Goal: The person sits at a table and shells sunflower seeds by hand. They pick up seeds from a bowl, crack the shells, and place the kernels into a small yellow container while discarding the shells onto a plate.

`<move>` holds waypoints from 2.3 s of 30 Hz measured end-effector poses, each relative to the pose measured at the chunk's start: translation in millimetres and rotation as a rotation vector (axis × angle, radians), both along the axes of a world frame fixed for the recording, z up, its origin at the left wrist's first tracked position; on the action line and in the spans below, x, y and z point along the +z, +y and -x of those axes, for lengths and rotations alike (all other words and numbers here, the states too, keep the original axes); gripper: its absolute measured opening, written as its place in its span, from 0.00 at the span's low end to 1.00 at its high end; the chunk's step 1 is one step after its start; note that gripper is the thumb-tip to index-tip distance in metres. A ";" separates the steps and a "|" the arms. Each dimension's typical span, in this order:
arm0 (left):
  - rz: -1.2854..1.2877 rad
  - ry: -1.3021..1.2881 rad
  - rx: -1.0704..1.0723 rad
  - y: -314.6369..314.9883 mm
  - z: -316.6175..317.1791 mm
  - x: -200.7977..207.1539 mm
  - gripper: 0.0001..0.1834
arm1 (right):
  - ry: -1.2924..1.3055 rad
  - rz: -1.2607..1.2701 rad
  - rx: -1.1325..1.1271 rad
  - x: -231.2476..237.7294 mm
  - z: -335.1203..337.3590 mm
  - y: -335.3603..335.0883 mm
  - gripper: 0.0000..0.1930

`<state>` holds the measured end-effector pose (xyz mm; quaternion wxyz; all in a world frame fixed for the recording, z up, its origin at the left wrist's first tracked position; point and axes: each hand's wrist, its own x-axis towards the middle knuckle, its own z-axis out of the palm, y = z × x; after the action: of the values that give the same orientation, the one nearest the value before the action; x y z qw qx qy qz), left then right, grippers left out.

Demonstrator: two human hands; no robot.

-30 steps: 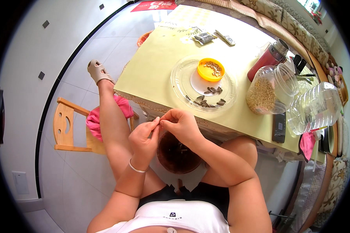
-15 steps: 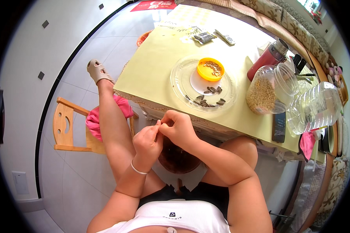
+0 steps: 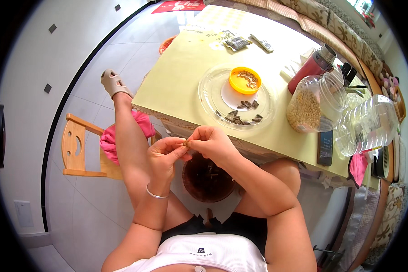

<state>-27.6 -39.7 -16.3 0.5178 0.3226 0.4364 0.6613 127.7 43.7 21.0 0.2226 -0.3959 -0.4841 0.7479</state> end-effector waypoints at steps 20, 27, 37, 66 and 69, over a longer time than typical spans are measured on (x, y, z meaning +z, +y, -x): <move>0.060 0.027 -0.199 -0.2 -1.2 -6.8 0.05 | -0.242 -0.604 0.140 33.4 -21.1 -9.7 0.04; 0.072 0.221 -0.254 -1.8 -5.1 -6.1 0.03 | -0.056 -0.508 -0.238 16.1 -29.6 29.4 0.03; -0.088 0.667 -0.571 -1.7 -13.7 -15.7 0.05 | -0.497 -0.792 -0.508 11.7 -73.4 92.7 0.10; -0.367 0.920 0.294 2.6 -11.8 -5.9 0.09 | -0.301 -0.610 0.047 13.8 -8.5 -11.4 0.05; -0.384 0.949 0.330 4.5 -12.6 -1.4 0.09 | -0.303 -0.539 0.033 11.6 -6.2 -9.9 0.04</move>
<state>-15.0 -35.2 -17.7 0.0845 0.6020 0.5386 0.5834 133.9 33.8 32.6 0.2327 -0.4214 -0.6992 0.5285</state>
